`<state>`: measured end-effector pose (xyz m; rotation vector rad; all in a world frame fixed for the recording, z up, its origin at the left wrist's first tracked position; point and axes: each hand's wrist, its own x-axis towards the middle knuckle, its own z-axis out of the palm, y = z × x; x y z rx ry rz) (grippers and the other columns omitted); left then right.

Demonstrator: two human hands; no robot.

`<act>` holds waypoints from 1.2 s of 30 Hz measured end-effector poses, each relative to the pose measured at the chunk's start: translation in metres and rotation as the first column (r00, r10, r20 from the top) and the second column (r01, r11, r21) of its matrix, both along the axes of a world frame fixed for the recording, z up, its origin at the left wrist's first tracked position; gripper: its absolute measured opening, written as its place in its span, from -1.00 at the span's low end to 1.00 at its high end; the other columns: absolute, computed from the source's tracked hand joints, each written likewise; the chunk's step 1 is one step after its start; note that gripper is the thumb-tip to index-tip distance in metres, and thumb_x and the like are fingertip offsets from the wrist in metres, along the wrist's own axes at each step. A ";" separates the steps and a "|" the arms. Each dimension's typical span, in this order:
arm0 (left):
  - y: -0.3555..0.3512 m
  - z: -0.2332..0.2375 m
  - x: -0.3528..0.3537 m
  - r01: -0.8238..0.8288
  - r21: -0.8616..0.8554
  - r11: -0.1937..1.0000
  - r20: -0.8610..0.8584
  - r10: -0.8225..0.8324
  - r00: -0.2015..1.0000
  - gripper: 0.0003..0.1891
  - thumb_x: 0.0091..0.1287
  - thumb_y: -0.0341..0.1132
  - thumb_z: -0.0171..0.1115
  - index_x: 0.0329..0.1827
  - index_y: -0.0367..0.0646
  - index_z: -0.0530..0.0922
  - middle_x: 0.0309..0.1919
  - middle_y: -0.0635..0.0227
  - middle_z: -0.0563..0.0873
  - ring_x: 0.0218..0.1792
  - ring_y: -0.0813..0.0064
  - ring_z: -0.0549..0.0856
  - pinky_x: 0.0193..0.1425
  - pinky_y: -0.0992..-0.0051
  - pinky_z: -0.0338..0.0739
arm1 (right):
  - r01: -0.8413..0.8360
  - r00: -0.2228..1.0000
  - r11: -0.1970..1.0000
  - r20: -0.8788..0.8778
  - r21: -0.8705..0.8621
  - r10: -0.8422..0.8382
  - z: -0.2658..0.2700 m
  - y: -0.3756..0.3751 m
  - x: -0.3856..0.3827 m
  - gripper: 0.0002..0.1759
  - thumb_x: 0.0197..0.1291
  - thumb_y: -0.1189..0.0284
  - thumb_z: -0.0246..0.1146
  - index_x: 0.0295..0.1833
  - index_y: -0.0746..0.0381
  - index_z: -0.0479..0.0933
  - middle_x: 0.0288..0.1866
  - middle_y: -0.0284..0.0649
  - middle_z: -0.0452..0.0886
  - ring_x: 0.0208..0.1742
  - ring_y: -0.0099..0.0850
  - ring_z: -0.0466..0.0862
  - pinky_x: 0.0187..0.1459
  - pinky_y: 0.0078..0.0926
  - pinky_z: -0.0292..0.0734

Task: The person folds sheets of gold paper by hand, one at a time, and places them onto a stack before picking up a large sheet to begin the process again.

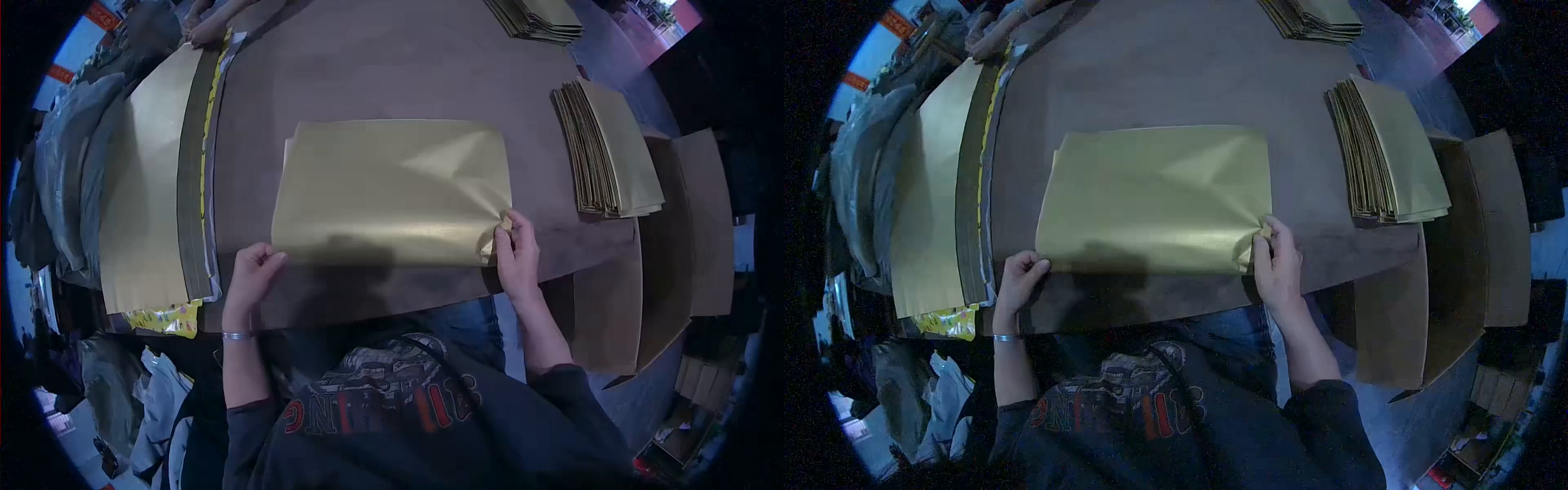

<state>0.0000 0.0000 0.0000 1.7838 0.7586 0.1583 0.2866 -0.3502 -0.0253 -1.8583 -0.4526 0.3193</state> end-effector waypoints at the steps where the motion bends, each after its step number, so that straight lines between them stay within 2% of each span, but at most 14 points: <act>1: -0.006 0.005 0.005 -0.013 0.047 0.999 -0.080 0.017 0.997 -0.83 0.25 -0.38 0.39 -0.18 -0.28 0.66 -0.48 0.35 0.70 -0.37 0.73 0.65 -0.30 0.66 0.53 | -0.033 0.998 0.992 0.051 -0.118 0.039 0.007 -0.002 0.002 -0.63 0.38 0.41 0.16 0.27 0.19 0.41 0.05 0.05 0.66 0.04 0.00 0.68 0.04 -0.17 0.56; 3: -0.005 0.025 0.015 -0.019 0.130 0.991 -0.146 0.038 0.989 -0.82 0.23 -0.41 0.39 -0.21 -0.35 0.64 -0.52 0.40 0.67 -0.39 0.73 0.64 -0.30 0.64 0.54 | -0.050 0.990 0.955 0.111 -0.293 0.086 0.027 0.015 0.003 -0.71 0.36 0.40 0.15 0.12 0.28 0.51 -0.12 0.12 0.67 -0.06 -0.03 0.71 -0.03 -0.21 0.57; 6: -0.017 0.039 0.018 0.000 0.044 0.999 -0.258 0.012 0.966 -0.72 0.23 -0.42 0.39 -0.07 -0.40 0.61 -0.53 0.45 0.61 -0.43 0.73 0.59 -0.31 0.62 0.54 | -0.108 0.981 0.934 0.115 -0.340 0.155 0.028 0.008 0.007 -0.74 0.35 0.41 0.16 0.07 0.29 0.53 -0.21 0.10 0.68 -0.14 -0.02 0.72 -0.08 -0.20 0.58; 8: -0.006 0.039 0.020 -0.030 0.095 0.995 -0.212 0.050 0.976 -0.57 0.25 -0.40 0.38 0.13 -0.42 0.52 -0.49 0.51 0.59 -0.42 0.72 0.56 -0.27 0.63 0.54 | -0.135 0.984 0.933 0.064 -0.334 0.165 0.034 0.010 0.005 -0.75 0.35 0.41 0.16 0.06 0.29 0.53 -0.23 0.10 0.68 -0.16 -0.01 0.72 -0.10 -0.20 0.59; 9: 0.002 0.031 0.025 -0.065 -0.021 0.998 -0.117 0.062 0.991 -0.43 0.27 -0.38 0.38 0.29 -0.44 0.40 -0.41 0.50 0.61 -0.36 0.71 0.57 -0.20 0.64 0.53 | -0.155 0.985 0.929 0.021 -0.337 0.172 0.037 0.009 0.006 -0.75 0.34 0.41 0.17 0.05 0.29 0.54 -0.25 0.09 0.68 -0.18 0.00 0.72 -0.12 -0.20 0.59; 13: 0.018 0.023 0.078 -0.126 -0.093 0.988 -0.007 0.126 0.992 -0.41 0.29 -0.38 0.37 0.32 -0.45 0.35 -0.27 0.43 0.66 -0.26 0.67 0.61 -0.11 0.62 0.54 | -0.181 0.978 0.920 0.038 -0.348 0.207 0.036 0.007 0.010 -0.75 0.34 0.40 0.17 0.06 0.28 0.53 -0.28 0.04 0.69 -0.21 -0.02 0.73 -0.16 -0.22 0.59; 15: 0.017 0.022 0.105 -0.211 -0.083 0.974 0.091 0.218 0.972 -0.40 0.30 -0.40 0.33 0.35 -0.44 0.32 -0.12 0.30 0.69 -0.16 0.61 0.66 -0.03 0.59 0.56 | -0.219 0.962 0.915 0.084 -0.339 0.261 0.038 0.007 0.009 -0.74 0.35 0.40 0.17 0.07 0.28 0.52 -0.29 0.02 0.69 -0.23 -0.05 0.73 -0.18 -0.23 0.59; 18: 0.027 -0.003 0.111 -0.218 0.030 0.976 0.194 0.208 0.959 -0.45 0.28 -0.47 0.24 0.34 -0.40 0.33 0.00 0.18 0.67 -0.03 0.50 0.66 0.08 0.52 0.55 | -0.228 0.970 0.921 0.013 -0.315 0.245 0.035 0.002 0.009 -0.72 0.35 0.36 0.17 0.07 0.29 0.52 -0.27 0.02 0.69 -0.20 -0.05 0.72 -0.16 -0.21 0.58; 19: 0.028 -0.005 0.109 -0.220 0.177 0.959 0.103 0.204 0.974 -0.45 0.23 -0.49 0.22 0.31 -0.36 0.35 0.05 0.13 0.64 0.02 0.46 0.65 0.15 0.48 0.53 | -0.231 0.965 0.907 0.033 -0.352 0.258 0.035 0.000 0.010 -0.71 0.35 0.35 0.18 0.07 0.29 0.52 -0.26 0.02 0.69 -0.18 -0.04 0.72 -0.14 -0.19 0.58; 21: 0.020 0.000 0.098 -0.205 0.233 0.951 0.089 0.189 0.978 -0.44 0.18 -0.50 0.19 0.31 -0.35 0.36 0.09 0.11 0.62 0.05 0.43 0.63 0.19 0.46 0.50 | -0.264 0.959 0.896 0.000 -0.357 0.283 0.039 -0.002 0.013 -0.71 0.34 0.35 0.18 0.07 0.29 0.52 -0.25 0.03 0.69 -0.17 -0.04 0.72 -0.13 -0.18 0.58; 23: 0.021 -0.005 0.089 -0.181 0.186 0.966 0.132 0.158 0.979 -0.41 0.15 -0.50 0.17 0.32 -0.33 0.35 0.09 0.12 0.63 0.02 0.38 0.65 0.18 0.44 0.51 | -0.311 0.948 0.877 -0.045 -0.366 0.317 0.038 -0.003 0.014 -0.72 0.33 0.36 0.19 0.06 0.29 0.52 -0.24 0.03 0.69 -0.16 -0.04 0.72 -0.12 -0.17 0.57; 26: 0.017 0.007 0.088 -0.113 0.443 0.889 -0.084 0.166 0.983 -0.33 0.10 -0.43 0.23 0.37 -0.23 0.32 0.06 0.06 0.66 0.05 0.19 0.68 0.18 0.31 0.55 | -0.353 0.927 0.856 -0.014 -0.378 0.375 0.037 0.001 0.019 -0.74 0.32 0.37 0.19 0.02 0.28 0.56 -0.21 0.00 0.71 -0.14 -0.05 0.72 -0.10 -0.19 0.58; 30: 0.019 0.012 0.097 -0.116 0.460 0.880 -0.092 0.177 0.980 -0.32 0.12 -0.42 0.25 0.39 -0.17 0.32 0.07 -0.05 0.68 0.07 0.06 0.70 0.17 0.22 0.57 | -0.329 0.940 0.869 -0.044 -0.370 0.337 0.042 0.004 0.018 -0.75 0.32 0.37 0.20 -0.01 0.29 0.57 -0.23 -0.02 0.71 -0.15 -0.07 0.72 -0.12 -0.20 0.58; 36: 0.030 0.011 0.101 -0.081 0.525 0.847 -0.062 0.132 0.989 -0.33 0.09 -0.39 0.27 0.36 -0.17 0.38 -0.20 0.07 0.73 -0.18 0.13 0.74 -0.02 0.29 0.60 | -0.342 0.938 0.869 -0.072 -0.357 0.339 0.039 0.004 0.019 -0.75 0.32 0.37 0.20 -0.01 0.29 0.57 -0.26 -0.03 0.71 -0.20 -0.10 0.74 -0.18 -0.25 0.59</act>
